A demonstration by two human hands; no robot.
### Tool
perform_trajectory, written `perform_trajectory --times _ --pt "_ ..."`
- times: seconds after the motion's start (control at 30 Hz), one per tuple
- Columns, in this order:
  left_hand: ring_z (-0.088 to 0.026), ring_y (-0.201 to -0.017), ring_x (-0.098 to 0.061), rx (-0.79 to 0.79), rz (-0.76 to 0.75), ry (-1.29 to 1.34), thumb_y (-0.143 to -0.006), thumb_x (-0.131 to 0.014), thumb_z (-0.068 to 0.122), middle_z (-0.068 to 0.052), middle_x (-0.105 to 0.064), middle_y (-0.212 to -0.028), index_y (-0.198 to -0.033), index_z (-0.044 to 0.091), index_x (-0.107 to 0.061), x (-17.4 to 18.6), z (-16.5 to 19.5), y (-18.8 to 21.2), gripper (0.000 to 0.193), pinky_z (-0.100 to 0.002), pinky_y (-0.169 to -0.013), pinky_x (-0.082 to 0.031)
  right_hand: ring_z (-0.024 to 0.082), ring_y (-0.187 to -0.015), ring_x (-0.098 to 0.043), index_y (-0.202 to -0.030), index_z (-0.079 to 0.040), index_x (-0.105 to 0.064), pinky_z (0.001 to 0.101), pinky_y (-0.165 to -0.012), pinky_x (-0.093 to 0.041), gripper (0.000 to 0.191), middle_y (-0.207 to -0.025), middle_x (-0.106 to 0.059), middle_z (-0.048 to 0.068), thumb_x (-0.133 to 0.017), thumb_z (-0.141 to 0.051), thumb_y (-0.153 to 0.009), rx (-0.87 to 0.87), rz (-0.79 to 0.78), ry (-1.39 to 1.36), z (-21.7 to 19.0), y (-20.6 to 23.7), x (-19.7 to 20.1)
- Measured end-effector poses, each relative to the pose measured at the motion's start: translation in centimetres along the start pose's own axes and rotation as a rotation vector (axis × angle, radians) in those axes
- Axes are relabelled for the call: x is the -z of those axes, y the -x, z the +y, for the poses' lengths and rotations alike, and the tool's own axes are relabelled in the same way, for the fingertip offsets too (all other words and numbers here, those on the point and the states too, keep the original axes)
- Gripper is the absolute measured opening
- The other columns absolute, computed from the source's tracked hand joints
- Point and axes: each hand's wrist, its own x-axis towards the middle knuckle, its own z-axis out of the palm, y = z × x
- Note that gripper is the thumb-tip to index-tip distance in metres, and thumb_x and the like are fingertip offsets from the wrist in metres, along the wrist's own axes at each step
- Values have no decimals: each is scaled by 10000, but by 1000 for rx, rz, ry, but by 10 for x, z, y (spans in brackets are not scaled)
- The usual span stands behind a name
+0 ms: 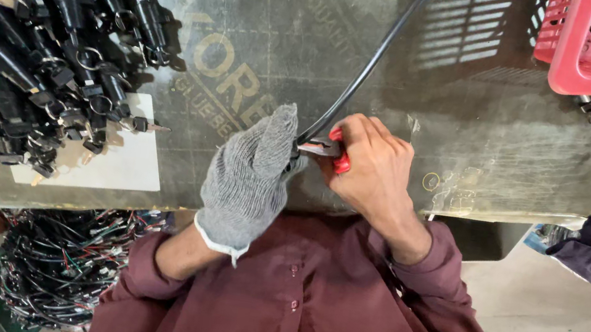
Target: The person picks up a black cable from a pile on the workbench, uses red-handled pliers to strip and trim the wire ends, twists the exposed conductors, and inserts them into black connector housings, setting finished assemblies aside. They repeat this process on multiple cables across the workbench.
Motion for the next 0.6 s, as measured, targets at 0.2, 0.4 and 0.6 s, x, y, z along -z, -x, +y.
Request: perform_trajectory --times 0.2,0.4,0.6 --pt "-366 -995 -612 -70 -32 -147 -919 -756 102 -171 -630 -1314 -1574 56 -393 2 -11 -4 750 -472 -860 -496 307 -751 -635 -936 -76 -567 427 -621 -467 369 -811 -615 85 -880 -204 -787 -39 32 -120 -5 8 -10" --pt "-362 -1042 -638 4 -145 288 -993 -714 203 -175 -630 -1265 -1598 9 -325 22 -6 -13 745 -437 -870 -516 324 -775 -634 -941 -57 -570 429 -642 -467 382 -826 -616 84 -847 -188 -712 -84 -28 -114 -8 7 -14" --pt "-184 -902 -680 77 -547 960 -1000 -667 171 -65 -664 -1026 -1611 44 -382 46 -12 -25 686 -335 -879 -568 271 -923 -700 -897 -99 -578 444 -806 -479 314 -916 -668 50 -848 -179 -756 354 66 -303 19 -13 -30"
